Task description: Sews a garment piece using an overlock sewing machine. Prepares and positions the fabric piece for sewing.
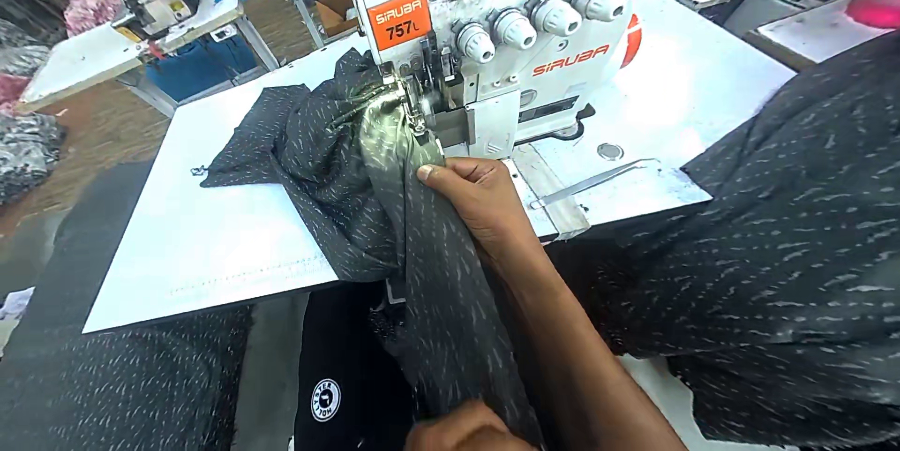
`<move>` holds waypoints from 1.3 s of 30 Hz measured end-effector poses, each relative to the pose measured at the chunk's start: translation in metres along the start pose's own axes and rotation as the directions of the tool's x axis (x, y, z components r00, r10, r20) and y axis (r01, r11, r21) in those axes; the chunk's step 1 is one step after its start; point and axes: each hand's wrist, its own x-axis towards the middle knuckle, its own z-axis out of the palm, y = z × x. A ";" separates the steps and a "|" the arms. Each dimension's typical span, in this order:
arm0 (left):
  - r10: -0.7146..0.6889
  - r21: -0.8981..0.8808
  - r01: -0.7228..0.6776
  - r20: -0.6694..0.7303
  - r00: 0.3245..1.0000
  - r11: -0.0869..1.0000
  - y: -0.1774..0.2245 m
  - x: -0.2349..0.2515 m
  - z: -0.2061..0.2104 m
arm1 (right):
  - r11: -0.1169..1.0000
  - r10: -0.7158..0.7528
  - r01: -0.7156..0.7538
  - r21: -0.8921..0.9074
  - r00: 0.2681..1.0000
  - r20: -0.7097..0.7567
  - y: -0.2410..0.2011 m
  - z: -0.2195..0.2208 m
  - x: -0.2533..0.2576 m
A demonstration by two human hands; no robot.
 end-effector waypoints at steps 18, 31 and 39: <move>0.150 0.418 -0.016 -0.289 0.945 0.908 -0.016 0.099 -0.047 | 0.999 0.033 -0.034 0.037 0.999 0.042 0.003 0.002 -0.002; 0.156 0.672 0.056 -0.251 0.955 0.739 -0.003 0.177 -0.099 | 0.841 0.052 -0.167 0.515 0.972 0.230 0.025 0.017 -0.031; 0.107 0.730 0.108 -0.242 0.964 0.674 0.000 0.205 -0.114 | 0.565 0.181 -0.503 0.654 0.849 0.497 0.049 0.075 -0.027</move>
